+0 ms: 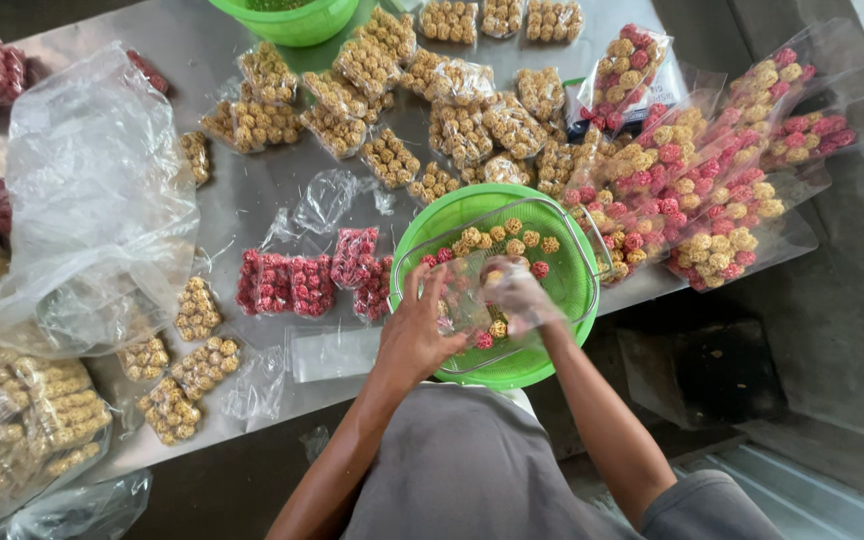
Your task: The person sorts small round food items from a green strainer into clear plastic bags on a metal table. They handle both red and beige-colored items, placing them into bags and arranging the filled bags on the table.
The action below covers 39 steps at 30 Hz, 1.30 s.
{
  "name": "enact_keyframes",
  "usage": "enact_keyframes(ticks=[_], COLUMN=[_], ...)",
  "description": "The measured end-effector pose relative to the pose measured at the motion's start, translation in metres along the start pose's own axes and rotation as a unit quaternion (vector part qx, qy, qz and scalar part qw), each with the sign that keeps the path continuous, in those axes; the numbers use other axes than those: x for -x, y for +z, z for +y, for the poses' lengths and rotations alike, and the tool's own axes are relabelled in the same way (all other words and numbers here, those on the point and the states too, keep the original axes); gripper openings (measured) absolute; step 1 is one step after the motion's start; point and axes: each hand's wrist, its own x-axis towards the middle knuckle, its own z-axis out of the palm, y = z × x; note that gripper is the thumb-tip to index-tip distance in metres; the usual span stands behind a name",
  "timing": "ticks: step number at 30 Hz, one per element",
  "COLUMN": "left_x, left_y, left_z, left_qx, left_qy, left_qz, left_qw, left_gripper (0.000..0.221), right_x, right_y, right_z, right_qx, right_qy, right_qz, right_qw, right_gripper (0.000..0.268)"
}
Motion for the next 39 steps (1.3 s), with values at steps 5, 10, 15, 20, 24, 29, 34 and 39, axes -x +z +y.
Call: enact_keyframes(ticks=[5, 10, 15, 20, 24, 29, 34, 39], left_x=[-0.003, -0.001, 0.0, 0.01, 0.012, 0.01, 0.003, 0.004], left_y=[0.002, 0.01, 0.006, 0.0, 0.004, 0.008, 0.011, 0.001], left_z=[0.006, 0.018, 0.012, -0.006, -0.015, -0.02, -0.025, -0.013], left_qx=[0.001, 0.01, 0.005, 0.047, 0.03, 0.027, 0.012, 0.031], left_qy=[-0.005, 0.033, 0.022, 0.021, 0.016, -0.025, -0.016, -0.059], left_qz=[-0.01, 0.012, 0.018, 0.053, 0.052, 0.029, 0.022, -0.01], left_qw=[1.0, 0.999, 1.0, 0.997, 0.998, 0.999, 1.0, 0.998], left_gripper=[0.106, 0.106, 0.098, 0.091, 0.085, 0.085, 0.087, 0.101], right_x=[0.073, 0.137, 0.104, 0.049, 0.06, 0.071, 0.036, 0.007], right_y=[-0.071, -0.086, -0.053, -0.036, 0.002, 0.044, 0.083, 0.072], right_z=[-0.018, -0.049, -0.05, 0.031, 0.028, 0.009, 0.04, 0.052], right_qx=[-0.493, -0.534, -0.533, -0.188, 0.23, 0.283, 0.341, 0.241], right_qy=[-0.03, -0.162, -0.048, -0.106, 0.016, 0.004, -0.094, -0.043], right_qz=[-0.091, -0.187, -0.044, 0.109, 0.067, 0.003, 0.0, -0.018], right_qw=[0.865, 0.808, 0.843, 0.97, 0.971, 0.959, 0.935, 0.969], right_gripper=[0.024, 0.03, 0.058, 0.076, 0.124, 0.101, 0.058, 0.062])
